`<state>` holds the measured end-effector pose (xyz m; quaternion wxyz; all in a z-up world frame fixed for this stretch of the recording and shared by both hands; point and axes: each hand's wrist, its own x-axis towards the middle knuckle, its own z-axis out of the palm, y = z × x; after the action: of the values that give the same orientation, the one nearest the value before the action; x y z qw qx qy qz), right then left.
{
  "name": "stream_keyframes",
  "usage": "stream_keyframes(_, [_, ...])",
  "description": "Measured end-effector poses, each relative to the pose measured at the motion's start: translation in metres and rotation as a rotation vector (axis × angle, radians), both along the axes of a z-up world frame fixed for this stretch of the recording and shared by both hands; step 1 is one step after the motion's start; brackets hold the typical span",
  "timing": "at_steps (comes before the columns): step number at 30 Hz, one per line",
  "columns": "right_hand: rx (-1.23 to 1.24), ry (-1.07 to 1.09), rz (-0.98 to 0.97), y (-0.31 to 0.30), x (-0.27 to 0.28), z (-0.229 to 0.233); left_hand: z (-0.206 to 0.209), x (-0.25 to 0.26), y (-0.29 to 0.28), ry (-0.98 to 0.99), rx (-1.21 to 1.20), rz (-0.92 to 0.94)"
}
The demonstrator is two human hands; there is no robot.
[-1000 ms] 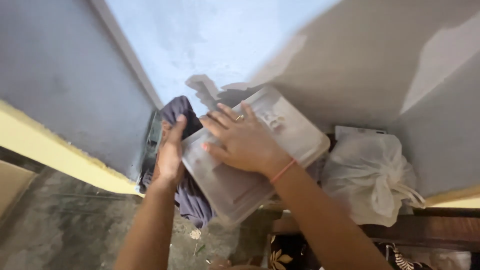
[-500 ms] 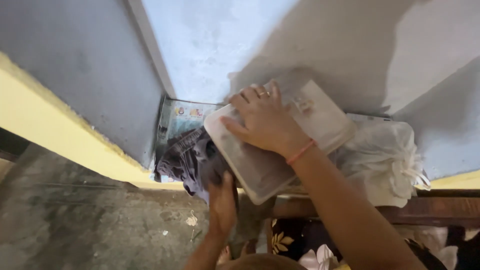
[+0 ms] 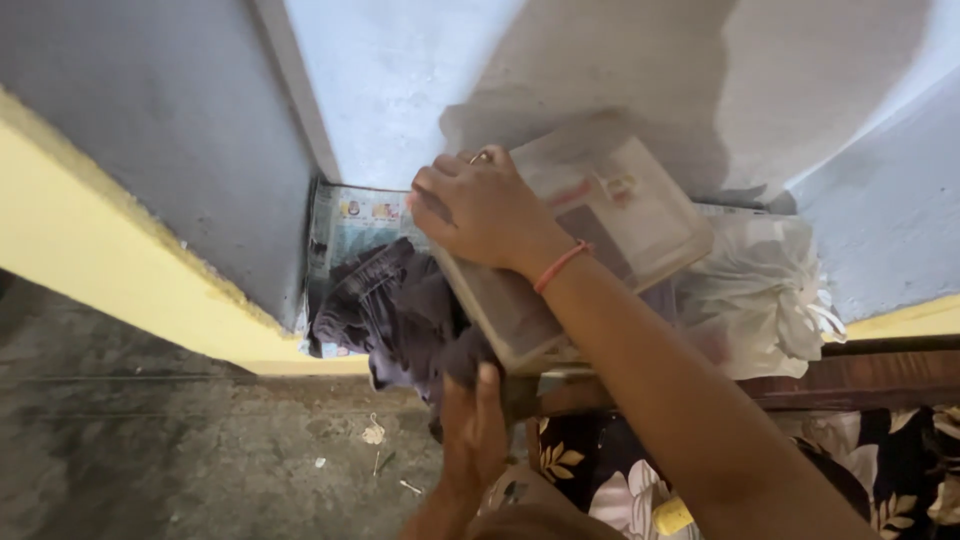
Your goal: Cleaning and organizing plastic boxes and a white plastic bag on a shelf niche.
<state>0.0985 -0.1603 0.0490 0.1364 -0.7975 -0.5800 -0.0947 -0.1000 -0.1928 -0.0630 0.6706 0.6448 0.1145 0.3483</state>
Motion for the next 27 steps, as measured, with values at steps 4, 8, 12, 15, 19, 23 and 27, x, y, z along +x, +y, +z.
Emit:
stream_keyframes(4, [0.090, -0.042, -0.033, 0.001, 0.003, -0.003, 0.001, 0.032, 0.049, 0.193, -0.034, 0.109])
stream_keyframes(8, [0.066, -0.022, -0.037, 0.001, 0.005, 0.003, 0.033, 0.057, 0.081, 0.185, 0.145, 0.164])
stream_keyframes(12, [0.157, -0.055, -0.014, 0.001, 0.006, -0.005, 0.025, 0.026, 0.058, 0.234, 0.253, 0.131])
stream_keyframes(15, [0.100, 0.046, -0.051, 0.002, 0.004, 0.001, 0.009, -0.005, 0.038, 0.238, 0.181, 0.086])
stream_keyframes(19, [0.248, 0.136, 0.024, 0.002, 0.022, -0.010, 0.072, -0.013, 0.043, 0.319, 0.072, 0.011])
stream_keyframes(23, [0.305, 0.357, 0.067, 0.000, 0.028, -0.010, 0.117, 0.004, 0.061, 0.379, 0.651, -0.051])
stream_keyframes(27, [0.324, 0.448, 0.068, -0.001, 0.029, -0.011, 0.152, 0.039, 0.081, 0.776, 1.093, -0.069])
